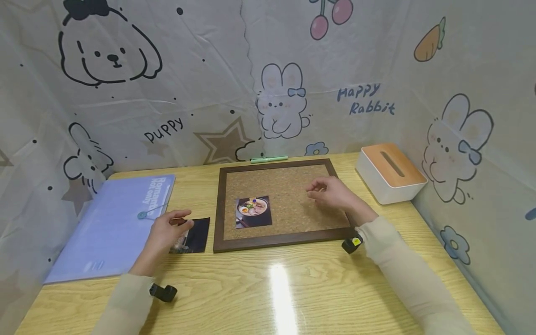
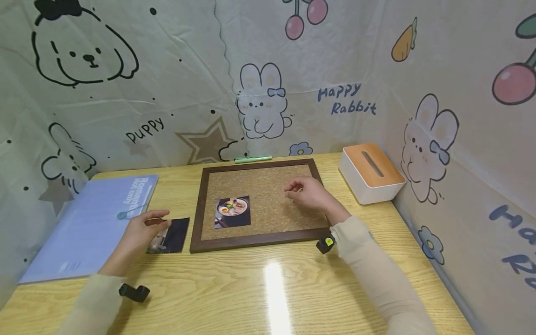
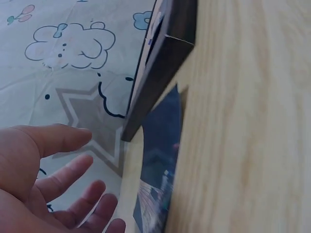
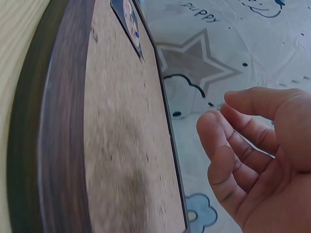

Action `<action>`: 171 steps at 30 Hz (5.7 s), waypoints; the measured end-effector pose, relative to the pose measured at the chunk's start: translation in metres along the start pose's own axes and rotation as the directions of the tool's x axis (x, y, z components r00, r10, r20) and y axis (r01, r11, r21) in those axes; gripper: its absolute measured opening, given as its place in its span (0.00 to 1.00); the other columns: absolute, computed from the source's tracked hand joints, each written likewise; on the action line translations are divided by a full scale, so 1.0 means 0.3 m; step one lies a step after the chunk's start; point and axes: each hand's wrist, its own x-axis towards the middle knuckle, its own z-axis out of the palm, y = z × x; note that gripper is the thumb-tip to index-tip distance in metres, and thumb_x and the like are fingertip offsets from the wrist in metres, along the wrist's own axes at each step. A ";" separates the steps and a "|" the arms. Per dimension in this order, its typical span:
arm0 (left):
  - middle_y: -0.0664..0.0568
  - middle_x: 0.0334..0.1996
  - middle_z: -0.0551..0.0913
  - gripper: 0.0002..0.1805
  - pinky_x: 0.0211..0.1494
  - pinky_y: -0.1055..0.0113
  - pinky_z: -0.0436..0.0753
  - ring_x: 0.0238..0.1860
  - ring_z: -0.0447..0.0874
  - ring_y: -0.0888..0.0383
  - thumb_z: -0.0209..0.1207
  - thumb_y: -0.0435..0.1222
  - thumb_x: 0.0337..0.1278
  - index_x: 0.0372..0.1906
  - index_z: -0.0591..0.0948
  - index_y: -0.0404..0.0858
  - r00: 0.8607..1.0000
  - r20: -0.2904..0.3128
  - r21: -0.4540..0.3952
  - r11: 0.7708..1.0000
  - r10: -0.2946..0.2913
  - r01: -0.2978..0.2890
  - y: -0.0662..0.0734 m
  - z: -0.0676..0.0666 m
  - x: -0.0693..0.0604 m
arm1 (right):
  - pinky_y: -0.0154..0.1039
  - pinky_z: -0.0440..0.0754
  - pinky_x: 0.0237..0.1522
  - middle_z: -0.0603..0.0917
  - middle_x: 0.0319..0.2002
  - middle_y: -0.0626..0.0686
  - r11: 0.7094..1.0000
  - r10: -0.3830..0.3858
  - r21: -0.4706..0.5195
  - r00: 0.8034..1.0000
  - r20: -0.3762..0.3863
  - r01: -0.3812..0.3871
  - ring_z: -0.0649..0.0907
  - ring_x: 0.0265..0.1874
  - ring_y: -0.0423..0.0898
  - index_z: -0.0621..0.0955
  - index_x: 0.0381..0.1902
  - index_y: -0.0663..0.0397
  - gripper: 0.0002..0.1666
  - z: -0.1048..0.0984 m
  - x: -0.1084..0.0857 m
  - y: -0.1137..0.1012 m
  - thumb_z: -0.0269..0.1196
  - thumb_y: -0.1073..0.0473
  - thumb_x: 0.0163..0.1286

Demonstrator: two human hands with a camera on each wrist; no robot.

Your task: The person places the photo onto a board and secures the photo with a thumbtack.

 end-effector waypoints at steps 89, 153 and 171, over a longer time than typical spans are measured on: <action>0.38 0.73 0.63 0.32 0.56 0.55 0.81 0.68 0.72 0.39 0.63 0.36 0.65 0.73 0.70 0.46 1.000 0.021 -0.014 1.000 0.014 -0.014 -0.019 -0.098 0.015 | 0.36 0.77 0.32 0.86 0.37 0.56 0.959 0.142 -0.217 0.972 -0.186 -0.181 0.83 0.29 0.43 0.84 0.39 0.57 0.07 -0.190 -0.225 0.288 0.62 0.58 0.71; 0.47 0.67 0.74 0.31 0.60 0.52 0.83 0.56 0.85 0.51 0.62 0.27 0.61 0.70 0.74 0.47 0.955 0.220 -0.274 0.952 0.198 -0.134 0.410 0.488 0.216 | 0.53 0.86 0.40 0.88 0.38 0.64 0.996 0.081 -0.043 0.996 -0.046 -0.083 0.87 0.36 0.57 0.84 0.42 0.59 0.11 -0.127 -0.046 0.024 0.62 0.57 0.72; 0.40 0.63 0.76 0.29 0.53 0.58 0.85 0.63 0.78 0.42 0.63 0.22 0.54 0.64 0.78 0.37 0.954 0.186 -0.197 0.960 0.236 -0.199 0.468 0.650 0.244 | 0.52 0.87 0.43 0.89 0.40 0.63 0.995 0.097 0.021 0.995 0.028 -0.098 0.88 0.36 0.55 0.84 0.43 0.64 0.11 -0.091 0.021 0.024 0.61 0.60 0.72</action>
